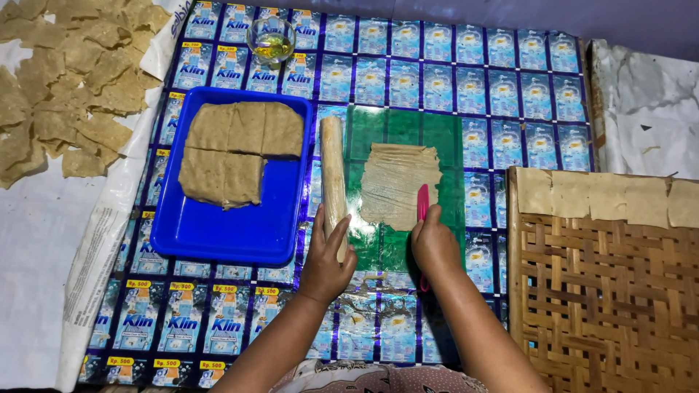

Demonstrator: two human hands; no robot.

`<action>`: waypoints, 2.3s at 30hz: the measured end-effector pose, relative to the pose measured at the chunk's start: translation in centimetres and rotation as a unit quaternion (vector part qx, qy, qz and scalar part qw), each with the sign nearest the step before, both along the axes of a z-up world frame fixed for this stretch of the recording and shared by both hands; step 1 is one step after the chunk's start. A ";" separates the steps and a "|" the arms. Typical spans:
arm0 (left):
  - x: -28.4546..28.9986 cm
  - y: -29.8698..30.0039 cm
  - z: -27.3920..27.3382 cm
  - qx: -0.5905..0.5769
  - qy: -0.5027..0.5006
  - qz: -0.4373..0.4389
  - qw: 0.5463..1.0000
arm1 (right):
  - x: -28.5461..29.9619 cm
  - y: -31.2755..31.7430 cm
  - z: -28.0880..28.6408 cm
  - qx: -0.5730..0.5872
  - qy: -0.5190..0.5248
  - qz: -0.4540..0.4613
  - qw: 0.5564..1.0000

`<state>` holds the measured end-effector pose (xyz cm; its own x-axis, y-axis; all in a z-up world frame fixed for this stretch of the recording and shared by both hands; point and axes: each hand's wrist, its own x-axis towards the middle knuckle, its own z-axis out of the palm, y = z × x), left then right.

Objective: Flattening dough using a rolling pin, cutting it into small squares, and placing them onto a bamboo drying tray.

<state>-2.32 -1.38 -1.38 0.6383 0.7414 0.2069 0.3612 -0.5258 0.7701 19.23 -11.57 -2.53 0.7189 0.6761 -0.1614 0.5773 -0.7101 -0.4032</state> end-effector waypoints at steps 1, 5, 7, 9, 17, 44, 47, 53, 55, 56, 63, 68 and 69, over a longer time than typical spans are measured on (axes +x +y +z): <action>0.0 0.0 0.0 0.000 0.001 0.000 1.000 | 0.2 0.2 0.1 0.000 0.001 0.000 1.000; 0.0 0.0 0.2 -0.004 0.002 -0.001 1.000 | 0.8 1.2 0.3 -0.005 -0.001 0.000 1.000; 0.0 0.1 0.2 -0.003 0.004 0.000 1.000 | 1.3 1.7 0.4 -0.008 -0.001 0.001 1.000; 0.0 0.0 0.2 -0.012 0.010 -0.002 1.000 | 1.7 2.1 0.2 0.002 -0.004 0.004 1.000; 0.1 0.2 0.4 -0.007 0.007 -0.003 1.000 | 4.2 4.5 -1.2 0.010 -0.016 0.002 1.000; -0.1 0.1 0.6 -0.004 -0.018 -0.002 1.000 | -7.7 -0.7 0.4 0.016 0.049 0.050 0.997; -0.1 0.2 0.6 -0.001 -0.016 -0.003 1.000 | -7.6 -0.3 0.9 0.012 0.049 0.048 0.998; -0.1 0.3 0.6 -0.003 -0.013 -0.006 1.000 | -6.8 0.7 0.8 -0.006 0.047 0.046 0.998; -0.2 0.2 0.6 -0.012 -0.008 -0.006 1.000 | -6.5 1.1 0.7 -0.003 0.038 0.050 0.998; -0.1 0.2 0.7 -0.009 -0.010 -0.007 1.000 | -6.3 1.5 0.9 -0.007 0.039 0.046 0.998; -0.1 0.2 0.6 -0.010 -0.007 -0.006 1.000 | -5.1 3.4 0.9 -0.015 0.033 0.031 0.999; -0.1 0.2 0.3 -0.011 -0.009 -0.005 1.000 | -4.3 4.6 0.7 0.005 0.023 0.033 0.999; -0.1 0.2 0.3 -0.018 -0.008 -0.005 1.000 | -4.1 4.9 0.8 0.010 0.022 0.031 0.999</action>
<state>-2.46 -1.18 -1.06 0.6427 0.7420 0.1908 0.3440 -0.5020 0.7935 15.09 -6.67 -1.74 0.6684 0.7222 -0.1780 0.6014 -0.6655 -0.4420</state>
